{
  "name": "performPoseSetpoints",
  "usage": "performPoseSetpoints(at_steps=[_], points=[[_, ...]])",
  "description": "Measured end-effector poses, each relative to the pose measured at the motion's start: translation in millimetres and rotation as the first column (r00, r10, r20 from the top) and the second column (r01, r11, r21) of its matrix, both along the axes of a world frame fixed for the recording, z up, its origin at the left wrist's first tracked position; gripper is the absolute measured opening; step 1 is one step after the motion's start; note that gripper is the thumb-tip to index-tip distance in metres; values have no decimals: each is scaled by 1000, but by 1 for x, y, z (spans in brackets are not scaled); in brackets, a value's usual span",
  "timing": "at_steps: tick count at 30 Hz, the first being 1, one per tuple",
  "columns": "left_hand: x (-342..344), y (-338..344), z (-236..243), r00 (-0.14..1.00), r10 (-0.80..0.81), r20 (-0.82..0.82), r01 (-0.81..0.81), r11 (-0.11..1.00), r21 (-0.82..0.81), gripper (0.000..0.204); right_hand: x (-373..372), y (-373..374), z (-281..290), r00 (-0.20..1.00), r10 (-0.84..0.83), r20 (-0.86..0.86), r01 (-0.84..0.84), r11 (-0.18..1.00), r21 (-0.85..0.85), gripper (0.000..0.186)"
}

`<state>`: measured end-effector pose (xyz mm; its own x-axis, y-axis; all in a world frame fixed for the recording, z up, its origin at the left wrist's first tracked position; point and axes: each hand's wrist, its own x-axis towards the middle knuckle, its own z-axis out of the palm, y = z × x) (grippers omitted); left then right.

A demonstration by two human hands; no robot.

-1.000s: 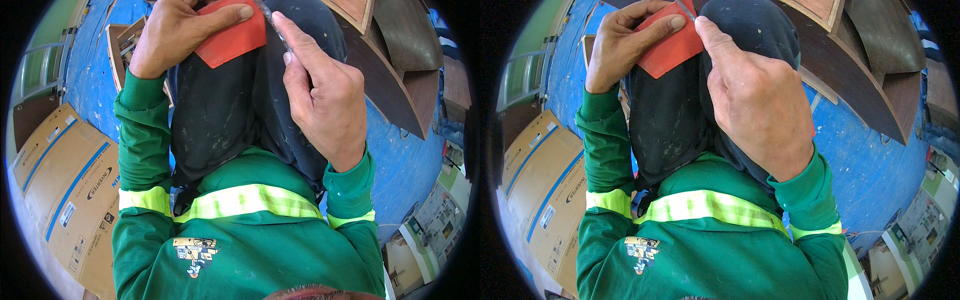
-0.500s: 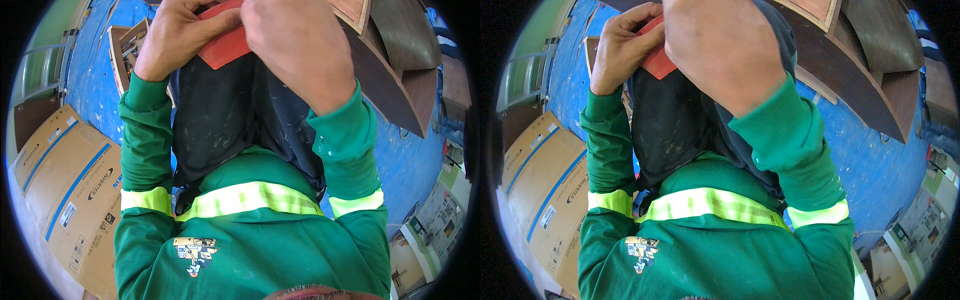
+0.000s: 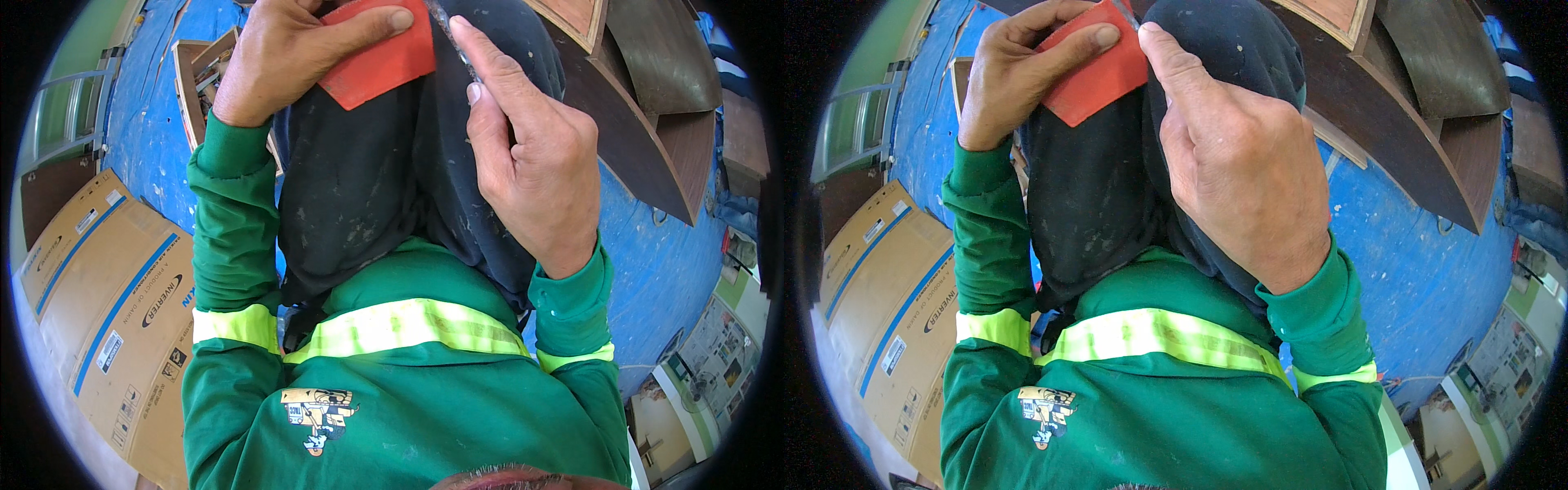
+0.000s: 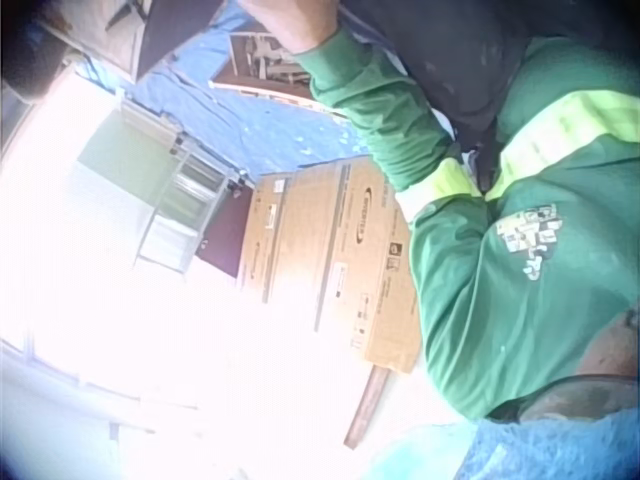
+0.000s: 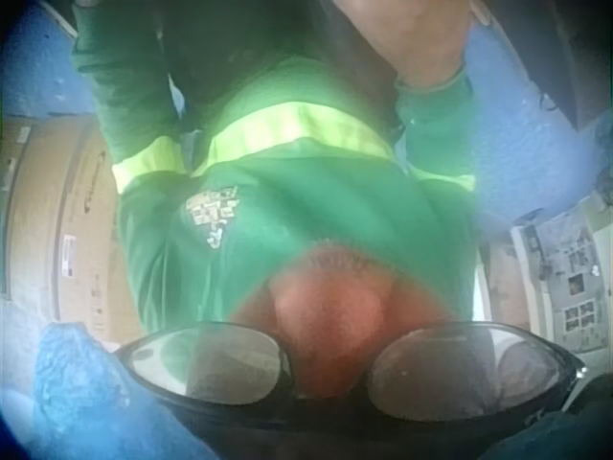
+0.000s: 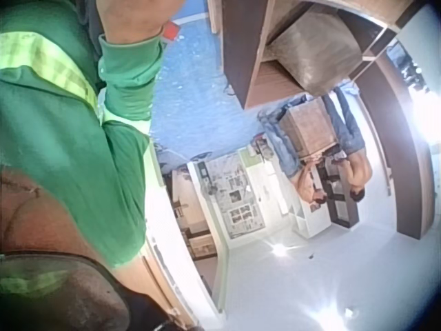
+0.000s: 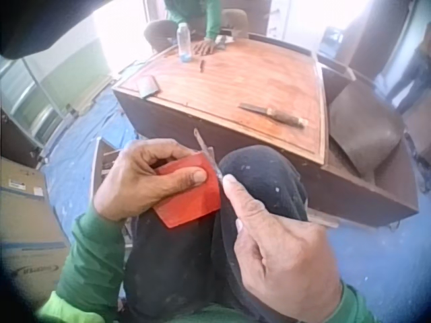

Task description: The person sits on the floor and sharpens a metal chisel using a red sanding block. They hold the sanding block in one hand and the chisel in the other, rubbing the blade against the abrasive surface repeatedly.

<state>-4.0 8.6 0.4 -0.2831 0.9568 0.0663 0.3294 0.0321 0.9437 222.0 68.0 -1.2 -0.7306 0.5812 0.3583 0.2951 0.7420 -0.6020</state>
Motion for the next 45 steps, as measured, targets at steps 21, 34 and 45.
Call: performPoseSetpoints(at_steps=[21,34,45], points=[[-10,0,-25,999,-37,24,32,984,177,19,-60,30,30,981,-10,192,-21,988,156,42],[4,-1,8,994,19,-106,-21,1000,-18,18,5,2,1,1000,2,-3,-2,999,40,53],[-6,-1,-16,995,-2,-102,11,996,87,19,0,0,-3,1000,6,9,-7,993,120,53]])
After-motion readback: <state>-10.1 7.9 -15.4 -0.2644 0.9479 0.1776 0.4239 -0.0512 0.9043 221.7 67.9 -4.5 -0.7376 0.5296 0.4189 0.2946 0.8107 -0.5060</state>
